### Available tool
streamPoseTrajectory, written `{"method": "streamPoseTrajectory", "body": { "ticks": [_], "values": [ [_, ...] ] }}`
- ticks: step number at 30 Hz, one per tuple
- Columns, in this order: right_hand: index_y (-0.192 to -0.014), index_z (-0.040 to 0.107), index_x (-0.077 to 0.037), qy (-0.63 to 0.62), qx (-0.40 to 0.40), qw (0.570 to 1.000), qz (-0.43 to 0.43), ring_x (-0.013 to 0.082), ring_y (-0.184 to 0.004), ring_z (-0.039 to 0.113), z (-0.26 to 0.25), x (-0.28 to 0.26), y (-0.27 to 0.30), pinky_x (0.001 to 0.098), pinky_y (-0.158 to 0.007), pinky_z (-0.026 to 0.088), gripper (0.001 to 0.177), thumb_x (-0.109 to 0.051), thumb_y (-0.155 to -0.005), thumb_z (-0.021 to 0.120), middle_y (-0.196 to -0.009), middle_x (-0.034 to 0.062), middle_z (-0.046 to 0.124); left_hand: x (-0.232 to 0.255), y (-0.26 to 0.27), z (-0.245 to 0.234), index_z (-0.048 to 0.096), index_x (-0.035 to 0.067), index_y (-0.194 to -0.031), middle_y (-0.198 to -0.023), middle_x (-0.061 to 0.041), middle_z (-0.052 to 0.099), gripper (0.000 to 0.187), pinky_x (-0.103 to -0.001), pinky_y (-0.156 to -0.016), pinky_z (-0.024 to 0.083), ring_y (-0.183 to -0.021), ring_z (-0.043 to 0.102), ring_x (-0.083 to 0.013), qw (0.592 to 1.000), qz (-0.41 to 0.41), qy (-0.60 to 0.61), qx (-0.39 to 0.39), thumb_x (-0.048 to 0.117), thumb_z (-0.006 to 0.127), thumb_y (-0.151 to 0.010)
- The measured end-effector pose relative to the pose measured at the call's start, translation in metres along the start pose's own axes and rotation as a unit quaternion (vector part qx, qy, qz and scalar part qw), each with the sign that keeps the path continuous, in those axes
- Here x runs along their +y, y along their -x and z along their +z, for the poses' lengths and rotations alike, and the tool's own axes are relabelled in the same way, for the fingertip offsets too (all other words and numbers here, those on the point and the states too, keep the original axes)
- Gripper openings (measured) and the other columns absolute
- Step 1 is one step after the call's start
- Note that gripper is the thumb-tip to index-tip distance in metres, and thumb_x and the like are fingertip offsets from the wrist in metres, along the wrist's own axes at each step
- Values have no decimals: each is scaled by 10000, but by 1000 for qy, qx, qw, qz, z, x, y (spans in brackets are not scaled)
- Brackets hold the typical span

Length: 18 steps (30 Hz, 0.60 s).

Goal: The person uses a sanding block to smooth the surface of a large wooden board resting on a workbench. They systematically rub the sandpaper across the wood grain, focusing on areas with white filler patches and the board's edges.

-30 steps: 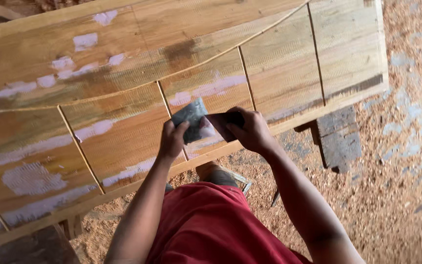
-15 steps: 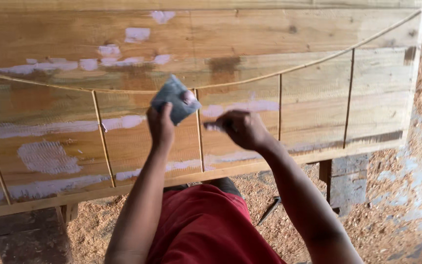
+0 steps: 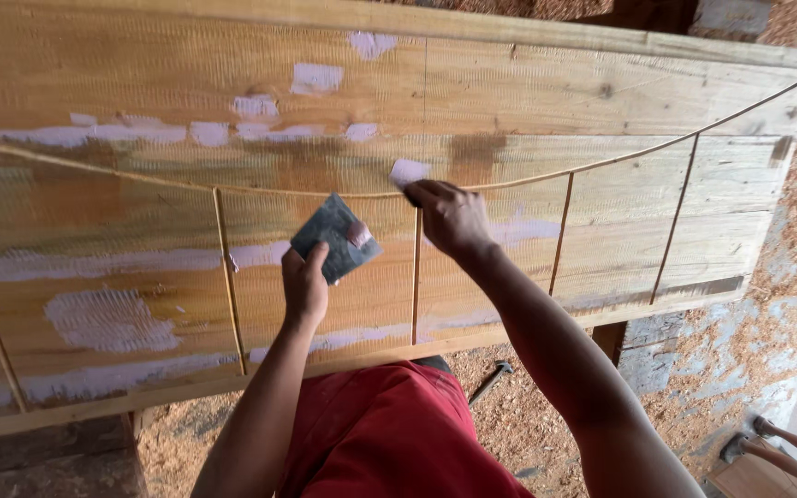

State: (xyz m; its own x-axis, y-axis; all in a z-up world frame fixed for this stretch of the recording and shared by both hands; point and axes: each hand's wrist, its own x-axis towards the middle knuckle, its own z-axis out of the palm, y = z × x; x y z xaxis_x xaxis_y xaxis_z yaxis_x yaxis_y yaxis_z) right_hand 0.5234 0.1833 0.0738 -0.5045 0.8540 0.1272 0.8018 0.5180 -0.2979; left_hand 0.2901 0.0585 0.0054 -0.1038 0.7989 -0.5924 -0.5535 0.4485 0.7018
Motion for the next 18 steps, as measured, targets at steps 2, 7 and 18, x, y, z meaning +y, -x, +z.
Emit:
{"method": "streamPoseTrajectory", "body": {
  "ticks": [2,7,18],
  "values": [
    [-1163,750,-135,16,26,999,44,187,-936,757,-5,-2,-5,292,-662,622,225,-89,-1063,554,-1149,29,769,0,-1,5,628,-14,-1099,-919,-63,693,217,-282,-577,538,-730,663,-116,1000,-23,-15,-1,158,594,-970],
    [-1175,778,-192,-16,-172,974,145,166,-554,694,-5,-19,-33,307,-354,471,398,3,-1016,469,-1143,33,758,-9,-3,9,634,-23,-1074,-911,-60,683,209,-288,-616,513,-742,634,-113,998,-51,-41,-23,170,610,-999],
    [-1167,752,-122,55,34,998,19,220,-971,757,-1,36,-82,341,-638,612,354,5,-924,527,-1181,49,738,-6,-20,-8,637,-20,-1118,-1003,-45,689,210,-264,-736,530,-848,646,-93,1000,0,16,10,146,607,-992]
  ]
}}
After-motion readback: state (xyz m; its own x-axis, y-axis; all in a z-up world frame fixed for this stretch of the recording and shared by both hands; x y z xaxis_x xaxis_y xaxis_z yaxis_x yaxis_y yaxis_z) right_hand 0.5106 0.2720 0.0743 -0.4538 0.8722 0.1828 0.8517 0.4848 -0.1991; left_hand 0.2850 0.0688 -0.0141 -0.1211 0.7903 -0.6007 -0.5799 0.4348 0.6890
